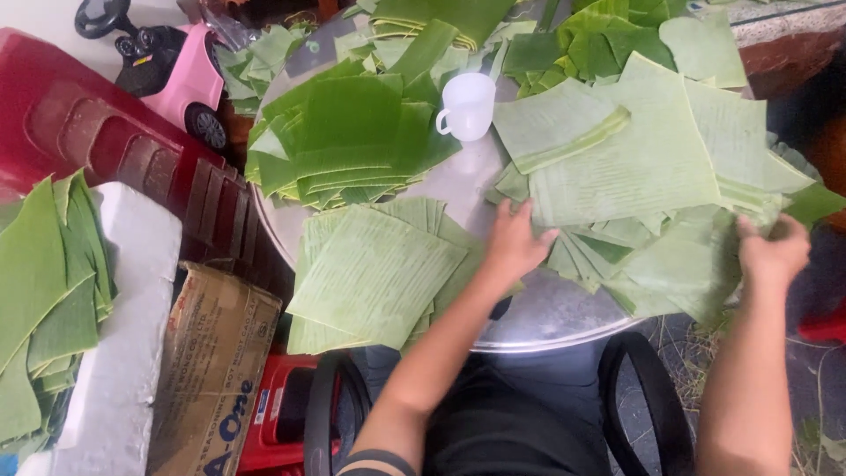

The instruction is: Cleaning and wiping banana leaves with a cloth before stacking them.

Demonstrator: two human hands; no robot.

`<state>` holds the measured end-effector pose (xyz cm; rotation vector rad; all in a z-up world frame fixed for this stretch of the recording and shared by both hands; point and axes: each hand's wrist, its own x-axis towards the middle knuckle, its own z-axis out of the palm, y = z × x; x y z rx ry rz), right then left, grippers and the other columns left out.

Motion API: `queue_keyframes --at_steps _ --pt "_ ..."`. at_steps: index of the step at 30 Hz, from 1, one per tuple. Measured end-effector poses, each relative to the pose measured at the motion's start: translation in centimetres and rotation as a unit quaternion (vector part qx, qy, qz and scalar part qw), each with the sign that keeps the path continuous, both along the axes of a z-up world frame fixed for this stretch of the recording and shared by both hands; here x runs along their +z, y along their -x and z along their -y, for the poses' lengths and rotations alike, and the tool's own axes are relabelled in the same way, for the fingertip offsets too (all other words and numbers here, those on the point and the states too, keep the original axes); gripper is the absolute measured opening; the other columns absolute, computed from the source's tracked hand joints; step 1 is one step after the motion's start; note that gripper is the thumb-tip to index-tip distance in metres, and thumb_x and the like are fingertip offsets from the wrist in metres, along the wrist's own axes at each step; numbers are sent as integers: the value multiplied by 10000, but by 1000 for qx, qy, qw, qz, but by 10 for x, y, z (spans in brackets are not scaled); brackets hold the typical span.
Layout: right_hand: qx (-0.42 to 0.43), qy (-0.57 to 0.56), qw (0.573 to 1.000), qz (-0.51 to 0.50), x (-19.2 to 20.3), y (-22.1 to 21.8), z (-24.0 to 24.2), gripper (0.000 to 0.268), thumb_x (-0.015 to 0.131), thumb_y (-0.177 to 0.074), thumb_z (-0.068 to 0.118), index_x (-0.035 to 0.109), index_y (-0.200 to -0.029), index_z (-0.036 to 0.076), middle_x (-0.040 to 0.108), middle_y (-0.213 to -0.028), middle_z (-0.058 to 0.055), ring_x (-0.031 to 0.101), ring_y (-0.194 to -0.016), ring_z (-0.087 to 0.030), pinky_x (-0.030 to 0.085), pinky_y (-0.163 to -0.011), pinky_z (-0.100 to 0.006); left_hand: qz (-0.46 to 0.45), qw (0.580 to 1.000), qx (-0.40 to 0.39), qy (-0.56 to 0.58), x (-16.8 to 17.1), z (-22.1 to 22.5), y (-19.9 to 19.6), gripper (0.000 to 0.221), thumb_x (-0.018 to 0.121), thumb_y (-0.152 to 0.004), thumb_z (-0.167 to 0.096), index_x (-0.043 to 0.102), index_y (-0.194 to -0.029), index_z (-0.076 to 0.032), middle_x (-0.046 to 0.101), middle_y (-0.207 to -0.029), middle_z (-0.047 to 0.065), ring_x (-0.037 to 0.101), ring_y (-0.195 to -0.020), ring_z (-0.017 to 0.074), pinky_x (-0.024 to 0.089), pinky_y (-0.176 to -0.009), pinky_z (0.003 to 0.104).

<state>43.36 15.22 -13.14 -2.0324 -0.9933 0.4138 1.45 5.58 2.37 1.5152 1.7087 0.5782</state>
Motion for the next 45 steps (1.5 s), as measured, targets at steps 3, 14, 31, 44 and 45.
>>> queue_keyframes --at_steps 3,14,31,44,45 --pt "7 -240 938 250 -12 2 27 546 981 -934 139 677 -1352 -36 697 -1116 -179 654 -790 -286 532 -751 -410 -87 988 -47 -120 -11 44 48 692 578 -966 -443 405 -1551 -116 339 -1593 272 283 -1496 421 264 -1177 591" --pt "460 182 832 251 66 312 167 323 714 -859 375 784 -1100 171 747 -1121 -118 736 -1084 -369 596 -923 -489 -162 918 49 -358 -68 177 130 363 806 -860 -255 720 -1180 -106 638 -1258 171 574 -1246 384 423 -1043 546" --pt "334 -92 935 -73 38 272 169 437 769 -937 240 641 -1226 -61 627 -1191 -309 588 -1201 -446 453 -1051 -512 -57 946 102 -301 -93 157 140 287 762 -914 -245 770 -1127 -53 748 -1089 177 712 -1088 371 557 -928 455" --pt "303 -351 868 -176 146 240 203 291 613 -1063 231 533 -1303 88 546 -940 2 497 -835 -100 448 -759 -246 382 850 -123 -341 -37 125 -35 275 786 -908 -283 717 -1072 -73 677 -903 99 691 -905 222 561 -804 375" --pt "291 -353 872 -172 153 235 204 291 613 -1063 231 533 -1303 88 546 -940 2 497 -835 -100 448 -759 -246 386 849 -135 -335 -35 124 -36 275 786 -908 -283 717 -1072 -73 677 -903 99 691 -905 222 561 -804 375"
